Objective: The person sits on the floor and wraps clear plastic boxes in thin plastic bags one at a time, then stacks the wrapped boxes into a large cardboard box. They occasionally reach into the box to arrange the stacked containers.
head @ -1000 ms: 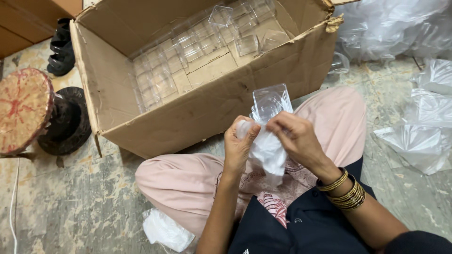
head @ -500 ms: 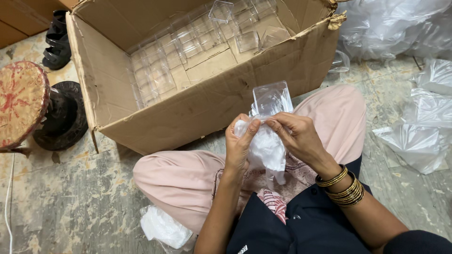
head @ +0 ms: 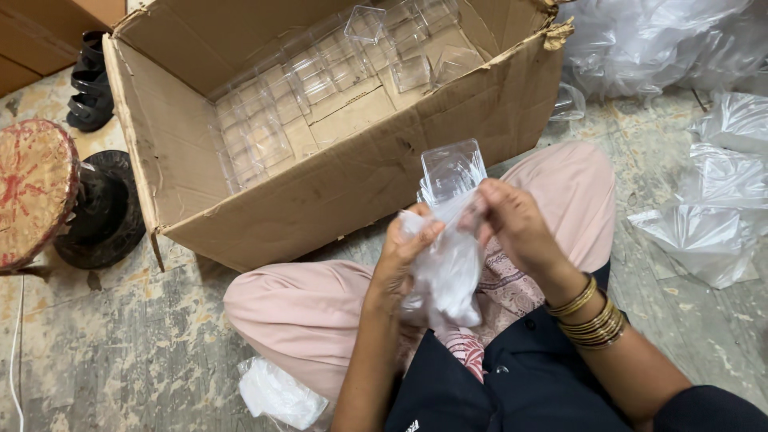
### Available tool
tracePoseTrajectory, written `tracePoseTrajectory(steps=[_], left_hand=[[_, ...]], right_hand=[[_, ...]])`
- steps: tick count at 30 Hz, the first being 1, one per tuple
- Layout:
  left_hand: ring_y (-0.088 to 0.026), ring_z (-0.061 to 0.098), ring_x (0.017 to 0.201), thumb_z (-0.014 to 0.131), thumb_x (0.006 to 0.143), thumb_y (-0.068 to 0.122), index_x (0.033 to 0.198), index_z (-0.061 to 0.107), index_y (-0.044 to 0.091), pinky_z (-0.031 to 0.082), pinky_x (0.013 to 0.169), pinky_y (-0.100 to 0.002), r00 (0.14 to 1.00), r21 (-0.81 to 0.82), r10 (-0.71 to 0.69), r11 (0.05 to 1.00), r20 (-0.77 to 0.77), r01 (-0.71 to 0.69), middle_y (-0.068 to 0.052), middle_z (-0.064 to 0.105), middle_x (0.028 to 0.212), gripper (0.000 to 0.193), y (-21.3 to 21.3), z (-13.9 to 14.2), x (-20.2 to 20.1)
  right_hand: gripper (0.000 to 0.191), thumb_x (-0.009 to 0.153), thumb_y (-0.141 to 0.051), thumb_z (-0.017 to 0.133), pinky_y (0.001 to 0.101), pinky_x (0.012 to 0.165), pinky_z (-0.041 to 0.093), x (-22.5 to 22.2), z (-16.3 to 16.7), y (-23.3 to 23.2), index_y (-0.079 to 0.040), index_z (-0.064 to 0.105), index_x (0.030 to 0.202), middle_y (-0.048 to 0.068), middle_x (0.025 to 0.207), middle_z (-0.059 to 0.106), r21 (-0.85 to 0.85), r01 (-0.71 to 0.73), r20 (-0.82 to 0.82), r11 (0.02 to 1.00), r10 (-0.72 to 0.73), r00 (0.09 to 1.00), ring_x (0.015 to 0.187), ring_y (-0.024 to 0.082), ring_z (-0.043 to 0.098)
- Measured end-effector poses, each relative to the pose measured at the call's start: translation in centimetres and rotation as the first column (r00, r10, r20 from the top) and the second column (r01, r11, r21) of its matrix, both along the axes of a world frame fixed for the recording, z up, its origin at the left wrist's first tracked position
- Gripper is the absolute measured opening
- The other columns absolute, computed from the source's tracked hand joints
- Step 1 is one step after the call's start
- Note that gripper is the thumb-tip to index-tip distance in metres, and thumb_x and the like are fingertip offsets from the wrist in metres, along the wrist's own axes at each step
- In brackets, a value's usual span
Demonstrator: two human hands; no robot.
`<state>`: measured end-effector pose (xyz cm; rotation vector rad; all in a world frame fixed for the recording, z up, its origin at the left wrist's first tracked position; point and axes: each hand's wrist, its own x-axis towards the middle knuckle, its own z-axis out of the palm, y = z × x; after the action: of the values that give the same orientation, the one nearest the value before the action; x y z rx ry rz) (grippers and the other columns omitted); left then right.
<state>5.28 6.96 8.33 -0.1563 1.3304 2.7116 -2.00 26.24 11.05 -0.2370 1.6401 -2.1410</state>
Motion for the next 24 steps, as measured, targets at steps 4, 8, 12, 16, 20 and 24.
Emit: tracePoseTrajectory(steps=[4,8,12,16,20,24], left_hand=[[-0.005,0.06,0.083,0.07,0.084,0.016,0.101,0.068,0.004,0.047,0.075,-0.02,0.97,-0.128,-0.243,0.961,0.027,0.244,0.002,0.07,0.092,0.02,-0.3,0.4,-0.3],[-0.014,0.063,0.084,0.064,0.088,0.006,0.101,0.069,-0.001,0.049,0.075,-0.031,0.968,-0.496,-0.147,0.868,-0.203,0.028,-0.005,0.073,0.093,0.015,0.6,1.8,-2.5],[-0.038,0.071,0.081,0.074,0.077,0.01,0.11,0.068,0.006,0.052,0.068,-0.047,0.938,-0.939,-0.085,0.104,-0.337,-0.328,-0.019,0.075,0.087,0.034,2.1,3.8,-5.3],[-0.047,0.068,0.082,0.074,0.076,0.011,0.139,0.049,0.004,0.051,0.07,-0.056,0.986,-0.979,-0.06,-0.124,-0.153,-0.16,-0.026,0.071,0.085,0.068,3.3,5.0,-8.3],[-0.048,0.069,0.085,0.077,0.081,0.02,0.145,0.041,0.001,0.054,0.072,-0.056,0.996,-0.978,-0.046,-0.188,-0.079,-0.086,-0.028,0.071,0.091,0.076,3.6,5.2,-9.3],[-0.049,0.068,0.092,0.077,0.084,0.029,0.143,0.042,0.001,0.053,0.078,-0.056,0.999,-0.994,0.037,-0.108,-0.004,0.0,-0.03,0.07,0.096,0.074,3.4,5.3,-9.6]], right_hand=[[0.016,0.113,-0.02,0.05,0.0264,0.075,0.055,-1.1,-0.6,2.5,-0.008,0.059,0.106,-0.001,0.086,0.066,-0.749,-0.051,0.219,0.661,0.319,0.922,0.077,0.01,0.065],[0.038,0.085,0.008,0.057,0.0236,0.072,0.053,-1.8,-2.0,3.7,-0.005,0.056,0.12,0.006,0.101,0.062,-0.449,-0.017,0.063,0.893,0.051,0.997,0.083,0.008,0.063],[0.036,0.086,0.001,0.055,0.026,0.067,0.057,-2.2,-4.2,2.4,-0.003,0.055,0.122,0.001,0.104,0.061,0.088,0.115,-0.239,0.989,-0.091,0.967,0.08,0.006,0.062],[0.037,0.091,-0.004,0.058,0.0263,0.065,0.055,-2.7,-5.5,1.2,-0.004,0.058,0.128,0.006,0.096,0.069,0.416,0.226,-0.365,0.881,-0.066,0.929,0.077,0.008,0.065],[0.03,0.096,-0.007,0.059,0.0279,0.065,0.057,-2.7,-5.3,1.1,-0.005,0.058,0.126,0.009,0.087,0.075,0.4,0.231,-0.351,0.887,-0.085,0.932,0.077,0.009,0.07],[0.029,0.096,-0.008,0.058,0.0301,0.059,0.053,-2.4,-4.8,1.1,-0.006,0.057,0.125,0.01,0.082,0.076,0.479,0.202,-0.244,0.854,-0.092,0.966,0.068,0.012,0.067]])
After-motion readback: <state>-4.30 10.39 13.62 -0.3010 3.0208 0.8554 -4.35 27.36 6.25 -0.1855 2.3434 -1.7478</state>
